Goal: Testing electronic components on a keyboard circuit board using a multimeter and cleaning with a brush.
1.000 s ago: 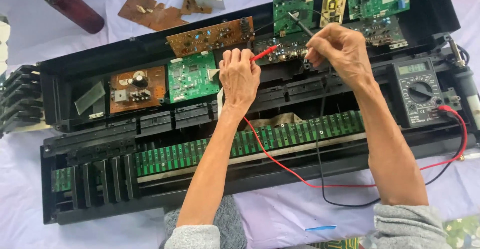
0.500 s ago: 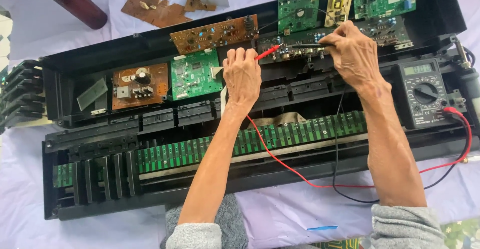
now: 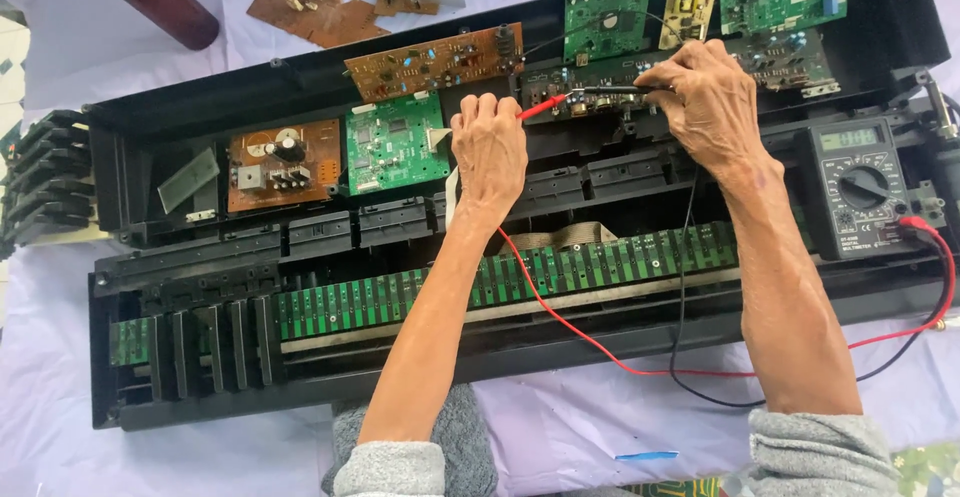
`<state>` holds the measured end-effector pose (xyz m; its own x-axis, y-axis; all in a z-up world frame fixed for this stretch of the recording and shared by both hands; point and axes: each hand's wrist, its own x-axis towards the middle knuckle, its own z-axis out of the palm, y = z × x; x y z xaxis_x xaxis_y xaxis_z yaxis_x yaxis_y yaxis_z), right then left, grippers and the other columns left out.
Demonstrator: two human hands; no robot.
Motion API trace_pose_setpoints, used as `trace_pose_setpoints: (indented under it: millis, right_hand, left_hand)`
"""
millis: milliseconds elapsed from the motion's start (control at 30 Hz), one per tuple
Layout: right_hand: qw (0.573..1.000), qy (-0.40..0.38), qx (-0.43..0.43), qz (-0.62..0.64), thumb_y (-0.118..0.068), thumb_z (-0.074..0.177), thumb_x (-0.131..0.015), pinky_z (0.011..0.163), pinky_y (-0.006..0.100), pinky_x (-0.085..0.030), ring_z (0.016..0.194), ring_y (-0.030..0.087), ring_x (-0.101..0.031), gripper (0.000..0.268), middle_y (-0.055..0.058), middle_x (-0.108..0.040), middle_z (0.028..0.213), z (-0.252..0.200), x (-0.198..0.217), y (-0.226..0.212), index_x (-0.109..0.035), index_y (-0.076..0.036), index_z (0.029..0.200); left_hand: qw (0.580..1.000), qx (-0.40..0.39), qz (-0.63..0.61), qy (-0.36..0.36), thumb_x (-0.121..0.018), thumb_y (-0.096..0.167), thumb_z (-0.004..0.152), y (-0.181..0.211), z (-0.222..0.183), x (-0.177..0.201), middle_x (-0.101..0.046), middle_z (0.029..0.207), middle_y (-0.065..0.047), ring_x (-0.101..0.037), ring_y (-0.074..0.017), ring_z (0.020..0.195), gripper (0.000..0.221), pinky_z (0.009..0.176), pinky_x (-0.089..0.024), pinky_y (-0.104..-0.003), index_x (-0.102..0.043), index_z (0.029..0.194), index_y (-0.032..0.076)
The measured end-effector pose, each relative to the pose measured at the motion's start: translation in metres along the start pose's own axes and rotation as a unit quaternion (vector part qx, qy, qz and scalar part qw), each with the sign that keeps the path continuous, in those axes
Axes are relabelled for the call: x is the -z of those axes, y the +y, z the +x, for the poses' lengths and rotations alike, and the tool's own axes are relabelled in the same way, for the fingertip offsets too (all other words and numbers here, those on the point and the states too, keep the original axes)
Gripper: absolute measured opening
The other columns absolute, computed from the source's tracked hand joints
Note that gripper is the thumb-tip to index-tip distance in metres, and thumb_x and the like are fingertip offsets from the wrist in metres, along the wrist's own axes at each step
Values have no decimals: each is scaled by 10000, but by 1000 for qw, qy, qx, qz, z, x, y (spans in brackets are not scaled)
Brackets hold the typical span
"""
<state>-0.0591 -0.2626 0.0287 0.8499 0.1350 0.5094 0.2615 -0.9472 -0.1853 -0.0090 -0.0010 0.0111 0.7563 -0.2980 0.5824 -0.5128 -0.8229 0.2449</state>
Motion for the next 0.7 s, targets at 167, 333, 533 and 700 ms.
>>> trace_pose_setpoints:
  millis: [167,333,533,700]
  right_hand:
    - [1000,7,-1,-6,-62,928,-813,739,288,-502,849,170,-534,160,30,-606,938,1,-1,-1,-825,-137,1069]
    - [1000,9,-2,4,-67,930,-811,728,297,-496,853,177,-527,148,37,-588,928,3,0,-6,-823,-123,1067]
    - [1000,22,-3,12,-48,911,-824,726,288,-499,860,170,-536,146,35,-616,933,4,-1,-9,-815,-98,1048]
    - [999,20,-9,30,-42,908,-820,750,303,-505,887,179,-545,158,40,-604,935,5,-3,-10,-813,-99,1056]
  left_hand:
    - [1000,8,-1,1,-705,49,837,0,0,0,-562,841,-87,-504,-242,837,47,789,-449,-379,-658,840,49]
    - [1000,11,0,1,-708,42,821,1,0,1,-556,850,-84,-502,-246,849,60,778,-444,-377,-654,844,52]
    - [1000,17,-3,7,-711,45,819,2,1,3,-553,868,-77,-504,-241,857,80,785,-440,-382,-644,859,58]
    - [999,27,4,21,-734,33,787,2,1,6,-551,879,-78,-497,-240,857,124,774,-435,-379,-638,860,59]
